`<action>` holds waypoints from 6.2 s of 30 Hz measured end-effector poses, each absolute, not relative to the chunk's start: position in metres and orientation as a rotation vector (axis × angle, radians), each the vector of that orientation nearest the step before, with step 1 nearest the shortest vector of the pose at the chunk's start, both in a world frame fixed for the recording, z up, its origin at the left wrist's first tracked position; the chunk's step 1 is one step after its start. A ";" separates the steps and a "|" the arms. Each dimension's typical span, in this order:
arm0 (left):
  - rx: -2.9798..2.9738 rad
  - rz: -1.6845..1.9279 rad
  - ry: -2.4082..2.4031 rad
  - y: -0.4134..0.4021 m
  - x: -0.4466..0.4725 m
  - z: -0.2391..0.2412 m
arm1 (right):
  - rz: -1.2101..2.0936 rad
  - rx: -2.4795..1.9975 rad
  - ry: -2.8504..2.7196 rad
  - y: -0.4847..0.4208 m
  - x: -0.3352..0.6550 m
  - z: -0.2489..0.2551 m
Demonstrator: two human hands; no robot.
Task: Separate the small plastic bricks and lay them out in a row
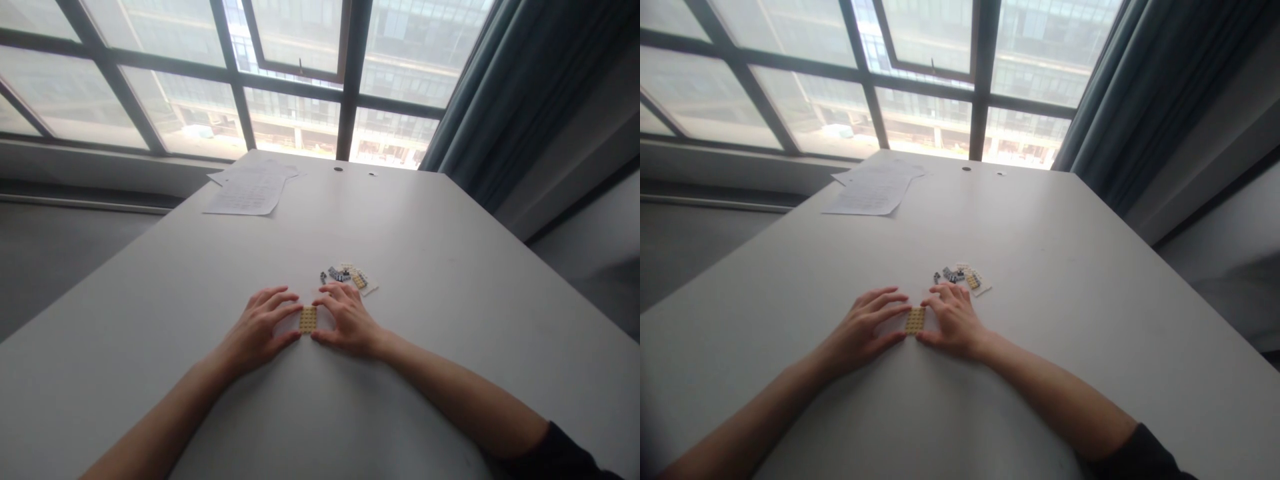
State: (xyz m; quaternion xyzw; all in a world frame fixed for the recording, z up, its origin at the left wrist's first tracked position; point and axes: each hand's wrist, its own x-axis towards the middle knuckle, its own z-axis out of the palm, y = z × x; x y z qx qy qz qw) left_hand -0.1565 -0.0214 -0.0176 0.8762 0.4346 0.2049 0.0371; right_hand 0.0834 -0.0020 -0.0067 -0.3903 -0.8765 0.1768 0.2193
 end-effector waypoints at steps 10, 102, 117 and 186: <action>2.656 0.868 1.343 -0.026 -0.156 -0.008 | 0.322 -1.307 -2.230 0.012 0.155 -0.007; 2.728 0.667 1.377 -0.020 -0.158 -0.019 | 0.163 -1.250 -2.452 0.009 0.179 -0.002; 2.749 0.693 1.367 -0.020 -0.159 -0.019 | 0.233 -1.260 -1.917 0.010 0.186 -0.019; 3.143 0.747 0.919 -0.043 -0.134 0.004 | 0.220 -1.249 -1.937 0.014 0.184 -0.017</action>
